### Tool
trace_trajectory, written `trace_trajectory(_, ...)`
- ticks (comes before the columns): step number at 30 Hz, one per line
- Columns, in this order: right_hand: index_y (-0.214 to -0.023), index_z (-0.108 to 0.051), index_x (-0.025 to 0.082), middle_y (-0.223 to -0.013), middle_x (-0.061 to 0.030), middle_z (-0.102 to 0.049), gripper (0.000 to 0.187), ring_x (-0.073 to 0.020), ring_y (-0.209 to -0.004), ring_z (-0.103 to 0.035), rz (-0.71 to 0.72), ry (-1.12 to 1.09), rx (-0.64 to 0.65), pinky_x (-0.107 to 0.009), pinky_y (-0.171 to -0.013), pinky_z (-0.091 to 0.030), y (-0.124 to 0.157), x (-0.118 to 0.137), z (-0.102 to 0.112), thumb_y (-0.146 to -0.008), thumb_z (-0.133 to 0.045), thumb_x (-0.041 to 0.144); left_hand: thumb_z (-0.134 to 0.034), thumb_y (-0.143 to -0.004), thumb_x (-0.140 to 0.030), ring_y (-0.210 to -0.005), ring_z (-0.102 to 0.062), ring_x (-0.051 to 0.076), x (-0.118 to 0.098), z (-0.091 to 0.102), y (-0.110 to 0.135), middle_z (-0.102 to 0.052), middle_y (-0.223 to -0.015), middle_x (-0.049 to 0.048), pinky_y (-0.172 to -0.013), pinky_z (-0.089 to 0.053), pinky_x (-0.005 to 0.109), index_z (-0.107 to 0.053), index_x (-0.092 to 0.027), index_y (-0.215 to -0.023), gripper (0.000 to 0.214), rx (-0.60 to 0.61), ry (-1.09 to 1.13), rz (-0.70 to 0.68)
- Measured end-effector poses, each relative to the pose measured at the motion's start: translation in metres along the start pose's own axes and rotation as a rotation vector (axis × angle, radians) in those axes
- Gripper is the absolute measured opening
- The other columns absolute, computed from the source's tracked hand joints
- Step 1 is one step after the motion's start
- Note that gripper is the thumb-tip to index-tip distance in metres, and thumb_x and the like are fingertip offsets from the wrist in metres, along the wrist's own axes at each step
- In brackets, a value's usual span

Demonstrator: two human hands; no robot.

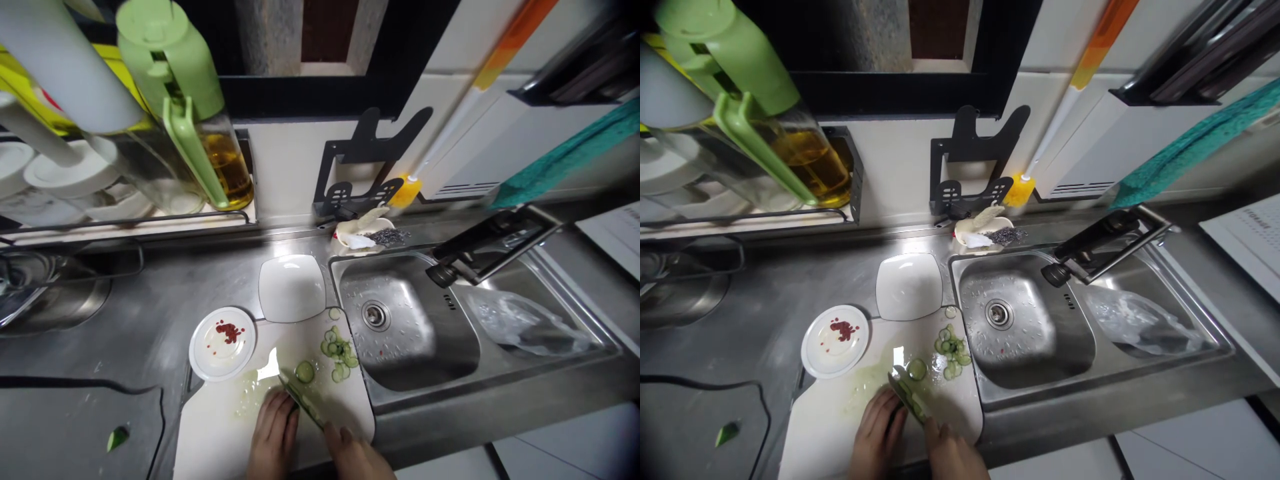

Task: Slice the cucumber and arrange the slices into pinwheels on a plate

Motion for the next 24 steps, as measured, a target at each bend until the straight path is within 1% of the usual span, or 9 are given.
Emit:
trace_trajectory(4,-0.115,-0.059,0.020,-0.093,-0.0104,-0.071,0.058,-0.0249,-0.079,-0.071,0.001,-0.011,0.011,-0.026,-0.056,-0.048,-0.007,0.002,-0.003,-0.071,-0.032,-0.007,-0.046,-0.093,-0.024,-0.106,-0.065,0.018,0.002,-0.001,0.000,-0.071,-0.108,0.0056,-0.091,-0.055,0.033,-0.064,-0.020,-0.108,0.024,0.010,0.006,-0.013)
trace_trajectory(7,-0.116,-0.059,0.021,-0.093,-0.0103,-0.071,0.058,-0.0241,-0.080,-0.071,-0.020,-0.022,0.048,-0.026,-0.056,-0.048,-0.013,0.002,-0.010,-0.073,-0.030,-0.006,-0.046,-0.093,-0.026,-0.103,-0.066,0.018,0.003,-0.001,0.000,-0.072,-0.107,0.0052,-0.089,-0.056,0.032,-0.065,-0.021,-0.108,0.025,0.009,-0.001,-0.051)
trace_trajectory(8,-0.117,-0.059,0.021,-0.093,-0.0103,-0.071,0.058,-0.0240,-0.080,-0.071,-0.020,-0.023,0.041,-0.026,-0.057,-0.049,-0.014,0.002,-0.011,-0.075,-0.029,-0.006,-0.046,-0.093,-0.026,-0.102,-0.066,0.018,0.004,-0.001,0.000,-0.072,-0.106,0.0050,-0.088,-0.057,0.032,-0.065,-0.021,-0.108,0.025,0.006,-0.004,-0.058)
trace_trajectory(10,-0.117,-0.059,0.021,-0.092,-0.0103,-0.071,0.056,-0.0239,-0.080,-0.070,0.000,-0.031,-0.018,-0.027,-0.057,-0.050,-0.017,0.003,-0.012,-0.078,-0.028,-0.004,-0.046,-0.093,-0.027,-0.101,-0.067,0.018,0.003,-0.001,-0.001,-0.072,-0.105,0.0046,-0.087,-0.057,0.032,-0.065,-0.021,-0.108,0.024,0.004,-0.002,-0.074)
trace_trajectory(13,-0.116,-0.059,0.021,-0.090,-0.0092,-0.071,0.052,-0.0218,-0.078,-0.069,0.026,-0.067,-0.122,-0.025,-0.059,-0.049,-0.020,0.003,-0.012,-0.080,-0.031,-0.003,-0.047,-0.093,-0.025,-0.103,-0.066,0.018,0.002,0.001,-0.002,-0.072,-0.106,0.0053,-0.090,-0.056,0.033,-0.065,-0.021,-0.107,0.024,-0.008,0.011,-0.027)
trace_trajectory(16,-0.111,-0.061,0.019,-0.089,-0.0087,-0.071,0.044,-0.0191,-0.074,-0.068,0.000,-0.111,-0.107,-0.023,-0.060,-0.048,-0.028,0.003,-0.018,-0.080,-0.037,-0.001,-0.047,-0.093,-0.024,-0.104,-0.066,0.018,0.000,0.002,-0.002,-0.072,-0.106,0.0052,-0.092,-0.055,0.034,-0.065,-0.021,-0.106,0.023,-0.016,0.015,-0.005)
trace_trajectory(18,-0.110,-0.062,0.018,-0.090,-0.0095,-0.071,0.041,-0.0193,-0.075,-0.068,-0.017,-0.121,-0.095,-0.024,-0.062,-0.049,-0.033,0.006,-0.019,-0.081,-0.039,0.001,-0.047,-0.093,-0.024,-0.104,-0.065,0.018,-0.002,0.002,-0.003,-0.072,-0.106,0.0047,-0.092,-0.055,0.033,-0.065,-0.021,-0.107,0.023,-0.017,0.010,-0.018)
trace_trajectory(20,-0.112,-0.062,0.018,-0.092,-0.0104,-0.071,0.043,-0.0208,-0.079,-0.069,-0.022,-0.106,-0.085,-0.025,-0.064,-0.049,-0.036,0.009,-0.016,-0.081,-0.038,0.000,-0.047,-0.093,-0.024,-0.105,-0.065,0.018,-0.003,0.003,-0.003,-0.071,-0.107,0.0043,-0.092,-0.055,0.034,-0.065,-0.021,-0.107,0.023,-0.015,0.006,-0.023)
trace_trajectory(24,-0.124,-0.057,0.017,-0.102,-0.0111,-0.070,0.059,-0.0220,-0.090,-0.068,-0.018,-0.031,-0.035,-0.027,-0.071,-0.050,-0.034,0.012,-0.009,-0.079,-0.028,-0.007,-0.047,-0.093,-0.023,-0.106,-0.065,0.018,-0.002,0.003,-0.003,-0.071,-0.108,0.0047,-0.093,-0.055,0.034,-0.065,-0.021,-0.108,0.024,-0.004,0.016,-0.008)
Point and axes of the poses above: each hand's wrist, its own y-axis away from the middle knuckle, its own z-axis out of the back of the hand, x = y × z, the point moved 7 cm from there along -y, towards the middle knuckle
